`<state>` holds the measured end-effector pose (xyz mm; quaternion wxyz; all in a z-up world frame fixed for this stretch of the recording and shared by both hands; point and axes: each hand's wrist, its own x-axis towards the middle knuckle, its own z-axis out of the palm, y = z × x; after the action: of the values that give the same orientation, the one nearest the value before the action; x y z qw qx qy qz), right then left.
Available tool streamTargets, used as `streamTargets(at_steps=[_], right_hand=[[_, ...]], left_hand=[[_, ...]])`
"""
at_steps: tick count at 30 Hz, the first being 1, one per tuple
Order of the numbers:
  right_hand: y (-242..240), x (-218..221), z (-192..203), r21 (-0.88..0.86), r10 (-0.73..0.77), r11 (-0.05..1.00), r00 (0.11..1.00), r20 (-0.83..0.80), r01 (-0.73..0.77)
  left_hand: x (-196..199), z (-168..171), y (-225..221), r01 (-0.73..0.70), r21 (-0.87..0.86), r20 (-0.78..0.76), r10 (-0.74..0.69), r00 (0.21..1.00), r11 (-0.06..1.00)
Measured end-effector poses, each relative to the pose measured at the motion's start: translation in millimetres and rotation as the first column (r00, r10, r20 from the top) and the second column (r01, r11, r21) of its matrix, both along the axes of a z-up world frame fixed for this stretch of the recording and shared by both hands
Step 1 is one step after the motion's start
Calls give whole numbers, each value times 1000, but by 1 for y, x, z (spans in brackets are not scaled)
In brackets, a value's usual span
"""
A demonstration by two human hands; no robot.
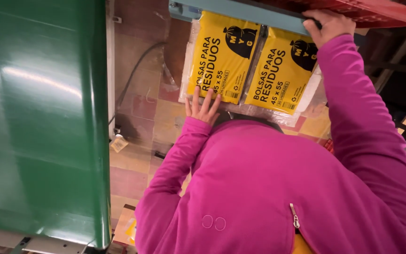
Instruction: Folding black plastic bags and placing them into yellow retail packaging sleeves.
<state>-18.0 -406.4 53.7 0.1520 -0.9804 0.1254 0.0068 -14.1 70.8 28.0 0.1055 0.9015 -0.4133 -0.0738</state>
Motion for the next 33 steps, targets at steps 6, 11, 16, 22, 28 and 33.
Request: streamTargets(at_steps=[6, 11, 16, 22, 28, 33], right_hand=[[-1, -2, -2, -30, -12, 999, 1000, -3, 12], [-2, -6, -5, -49, 21, 999, 999, 39, -19], [-3, -6, -6, -47, 12, 999, 999, 40, -10], [-5, -6, -8, -57, 12, 998, 999, 43, -10], [-8, -9, -20, -70, 6, 998, 999, 47, -2], [-7, -9, -25, -137, -10, 990, 999, 45, 16]], left_hand=[[-3, -5, 7, 0, -21, 9, 1, 1000, 1000], [-4, -5, 10, 9, -30, 3, -9, 1000, 1000], [-2, -10, 12, 15, -71, 70, -10, 997, 997], [3, -11, 13, 37, -91, 150, -23, 988, 995], [20, 30, 6, 49, -47, -78, -53, 996, 998], [45, 44, -14, -161, -154, -291, 111, 950, 975]])
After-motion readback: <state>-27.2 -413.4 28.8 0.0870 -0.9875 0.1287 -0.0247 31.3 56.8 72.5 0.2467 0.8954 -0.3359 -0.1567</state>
